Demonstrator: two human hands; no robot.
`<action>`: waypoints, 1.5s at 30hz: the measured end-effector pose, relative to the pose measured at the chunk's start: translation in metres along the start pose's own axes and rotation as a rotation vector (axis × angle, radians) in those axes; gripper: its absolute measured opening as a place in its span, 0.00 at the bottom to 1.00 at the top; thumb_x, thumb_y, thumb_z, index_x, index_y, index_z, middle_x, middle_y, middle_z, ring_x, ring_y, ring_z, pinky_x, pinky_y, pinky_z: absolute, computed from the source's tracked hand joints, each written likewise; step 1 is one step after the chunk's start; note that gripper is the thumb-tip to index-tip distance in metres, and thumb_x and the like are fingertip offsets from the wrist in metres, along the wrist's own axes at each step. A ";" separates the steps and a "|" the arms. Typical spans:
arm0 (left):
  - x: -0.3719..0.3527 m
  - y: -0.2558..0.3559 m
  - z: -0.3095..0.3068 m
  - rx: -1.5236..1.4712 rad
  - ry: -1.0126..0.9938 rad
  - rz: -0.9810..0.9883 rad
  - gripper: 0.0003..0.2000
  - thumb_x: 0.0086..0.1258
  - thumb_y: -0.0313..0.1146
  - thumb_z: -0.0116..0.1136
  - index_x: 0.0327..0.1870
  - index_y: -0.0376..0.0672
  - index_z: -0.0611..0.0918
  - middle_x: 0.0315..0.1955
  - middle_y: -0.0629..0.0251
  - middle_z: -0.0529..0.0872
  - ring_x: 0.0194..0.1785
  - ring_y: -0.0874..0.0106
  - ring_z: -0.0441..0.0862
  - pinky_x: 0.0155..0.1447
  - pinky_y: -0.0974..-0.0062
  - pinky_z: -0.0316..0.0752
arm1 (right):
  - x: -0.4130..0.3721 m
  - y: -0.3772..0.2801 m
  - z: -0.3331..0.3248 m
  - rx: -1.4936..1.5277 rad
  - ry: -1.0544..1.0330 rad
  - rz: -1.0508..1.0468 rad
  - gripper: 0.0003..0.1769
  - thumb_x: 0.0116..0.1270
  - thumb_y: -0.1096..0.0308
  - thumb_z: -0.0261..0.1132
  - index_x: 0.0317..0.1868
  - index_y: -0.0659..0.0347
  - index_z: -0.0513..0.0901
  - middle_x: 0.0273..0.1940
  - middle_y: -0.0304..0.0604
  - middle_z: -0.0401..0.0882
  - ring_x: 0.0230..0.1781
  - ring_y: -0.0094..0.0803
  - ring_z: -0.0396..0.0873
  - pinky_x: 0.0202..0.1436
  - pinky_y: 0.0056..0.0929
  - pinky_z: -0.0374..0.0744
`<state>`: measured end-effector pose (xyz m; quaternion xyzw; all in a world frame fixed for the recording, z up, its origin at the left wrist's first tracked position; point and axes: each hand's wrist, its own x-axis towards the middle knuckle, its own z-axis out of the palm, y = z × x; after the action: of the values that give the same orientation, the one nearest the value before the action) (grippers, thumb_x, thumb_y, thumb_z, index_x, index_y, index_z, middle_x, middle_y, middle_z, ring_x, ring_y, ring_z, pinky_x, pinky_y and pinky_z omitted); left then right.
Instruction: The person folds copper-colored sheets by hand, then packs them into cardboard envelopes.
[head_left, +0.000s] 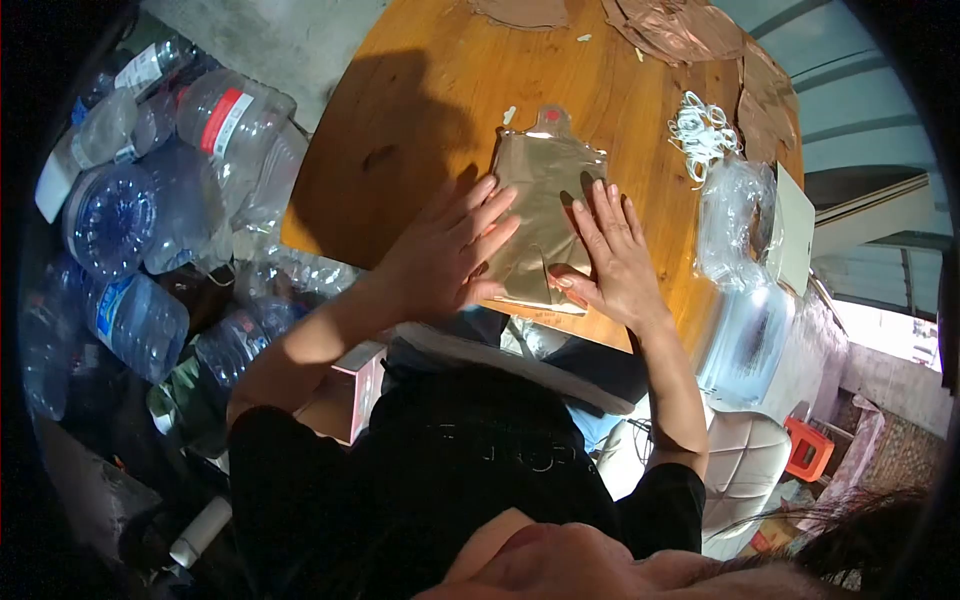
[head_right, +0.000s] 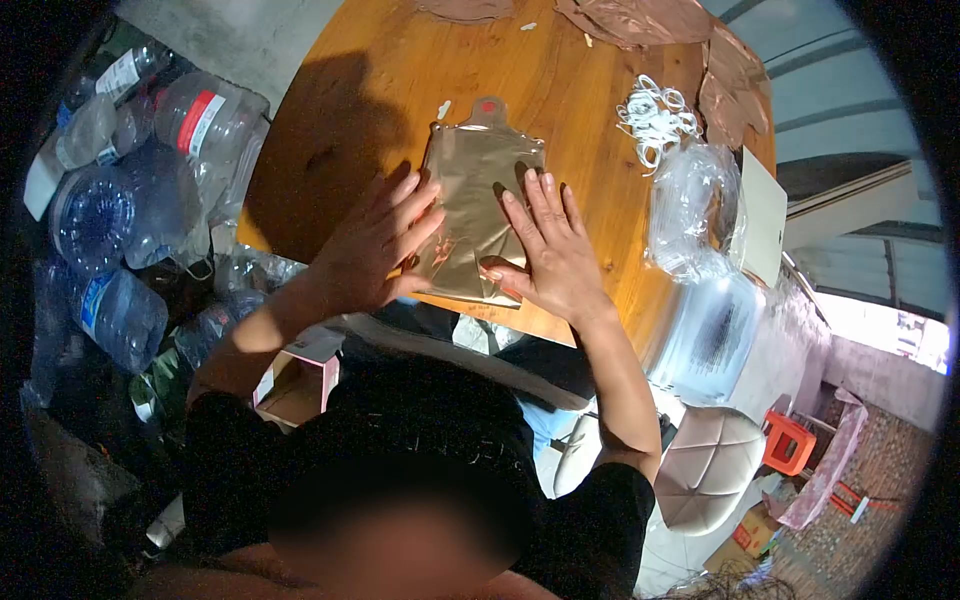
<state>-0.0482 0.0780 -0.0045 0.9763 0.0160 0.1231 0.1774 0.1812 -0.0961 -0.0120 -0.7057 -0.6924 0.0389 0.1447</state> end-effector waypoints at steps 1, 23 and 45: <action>0.001 -0.003 0.001 0.014 0.097 0.057 0.41 0.55 0.54 0.70 0.67 0.38 0.72 0.73 0.52 0.64 0.78 0.54 0.55 0.78 0.46 0.49 | 0.000 0.000 0.000 0.002 -0.007 -0.007 0.50 0.64 0.31 0.57 0.77 0.55 0.60 0.80 0.54 0.48 0.81 0.50 0.44 0.81 0.51 0.45; 0.031 -0.034 -0.013 -1.039 0.001 -0.812 0.16 0.69 0.40 0.65 0.44 0.32 0.82 0.30 0.61 0.86 0.28 0.77 0.81 0.31 0.76 0.76 | 0.004 -0.005 -0.004 -0.030 -0.013 -0.015 0.51 0.58 0.33 0.65 0.74 0.57 0.67 0.77 0.52 0.56 0.80 0.50 0.51 0.79 0.54 0.48; 0.009 -0.005 -0.013 -0.889 -0.153 -0.789 0.19 0.63 0.32 0.69 0.47 0.36 0.72 0.22 0.65 0.80 0.22 0.79 0.78 0.24 0.77 0.70 | 0.003 -0.005 -0.003 -0.027 -0.014 -0.013 0.48 0.60 0.34 0.64 0.74 0.56 0.67 0.77 0.51 0.56 0.80 0.48 0.51 0.80 0.52 0.47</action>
<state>-0.0430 0.0877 0.0076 0.7348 0.3116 -0.0277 0.6018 0.1774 -0.0931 -0.0072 -0.7029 -0.6983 0.0335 0.1309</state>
